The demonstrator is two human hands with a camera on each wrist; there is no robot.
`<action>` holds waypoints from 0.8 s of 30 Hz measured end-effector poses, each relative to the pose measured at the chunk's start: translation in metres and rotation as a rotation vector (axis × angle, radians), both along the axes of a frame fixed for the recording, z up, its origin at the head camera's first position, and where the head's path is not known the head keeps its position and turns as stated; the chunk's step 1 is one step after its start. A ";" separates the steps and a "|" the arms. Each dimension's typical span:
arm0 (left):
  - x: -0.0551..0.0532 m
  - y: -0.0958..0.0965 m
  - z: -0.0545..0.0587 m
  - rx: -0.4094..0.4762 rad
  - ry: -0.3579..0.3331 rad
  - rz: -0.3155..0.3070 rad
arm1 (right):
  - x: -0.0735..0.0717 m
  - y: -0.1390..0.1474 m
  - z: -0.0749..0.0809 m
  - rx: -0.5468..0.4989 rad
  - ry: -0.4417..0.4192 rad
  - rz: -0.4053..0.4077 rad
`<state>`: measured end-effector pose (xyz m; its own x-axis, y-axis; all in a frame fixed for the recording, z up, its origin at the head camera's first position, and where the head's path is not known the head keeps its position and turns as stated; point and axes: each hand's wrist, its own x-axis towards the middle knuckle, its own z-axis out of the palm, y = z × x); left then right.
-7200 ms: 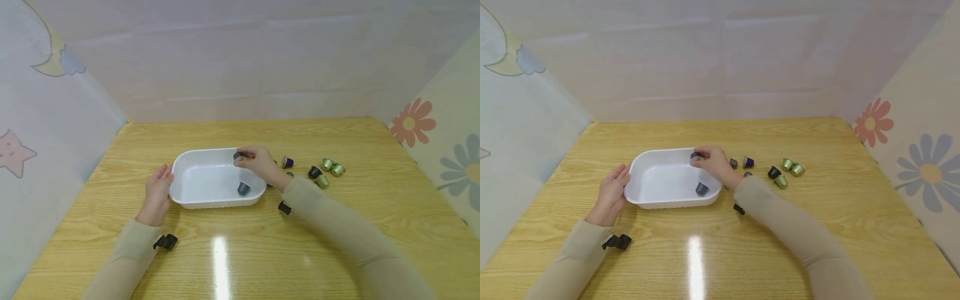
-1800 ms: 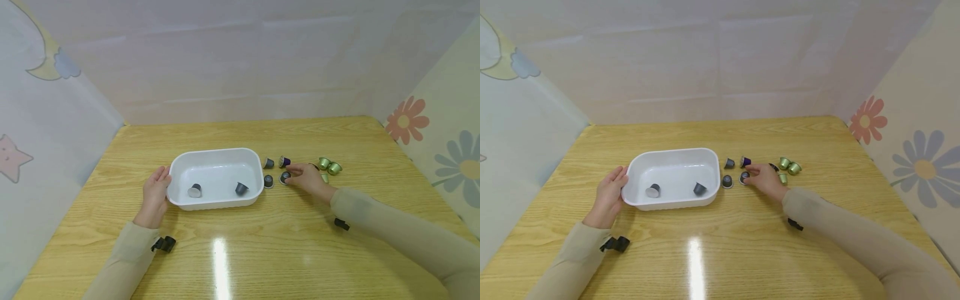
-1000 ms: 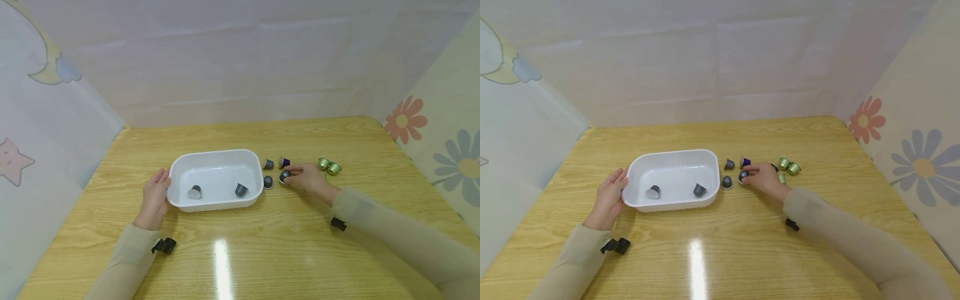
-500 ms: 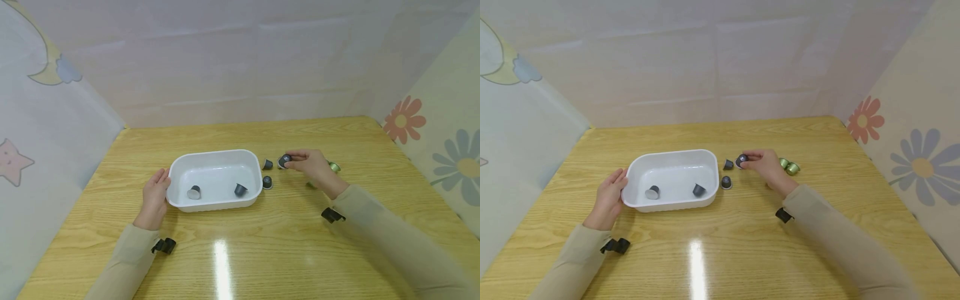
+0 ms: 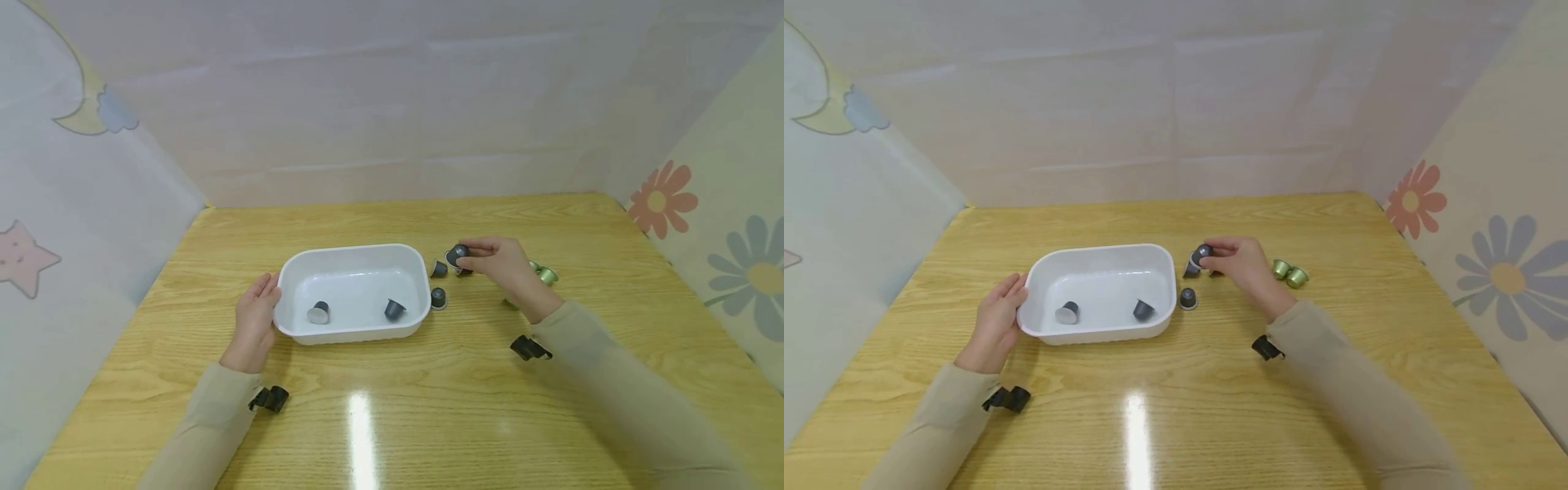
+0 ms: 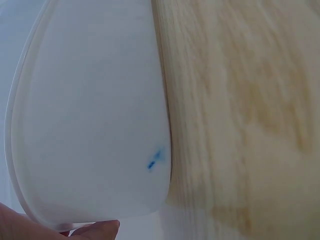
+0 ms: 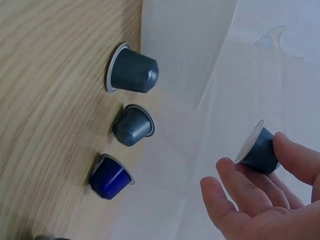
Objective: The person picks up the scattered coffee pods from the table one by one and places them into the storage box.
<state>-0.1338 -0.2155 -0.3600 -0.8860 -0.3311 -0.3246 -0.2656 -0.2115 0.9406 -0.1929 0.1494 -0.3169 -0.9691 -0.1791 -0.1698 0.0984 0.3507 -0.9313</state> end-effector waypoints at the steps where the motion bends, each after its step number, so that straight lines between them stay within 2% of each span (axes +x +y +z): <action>1: 0.000 0.000 0.000 0.000 -0.001 -0.001 | 0.000 -0.002 0.000 -0.004 0.001 -0.002; 16: -0.001 0.000 -0.002 0.003 0.015 0.003 | -0.005 -0.028 -0.002 -0.005 -0.001 0.007; 24: 0.000 0.001 -0.001 0.001 0.015 -0.008 | -0.007 -0.043 -0.003 -0.045 -0.016 0.015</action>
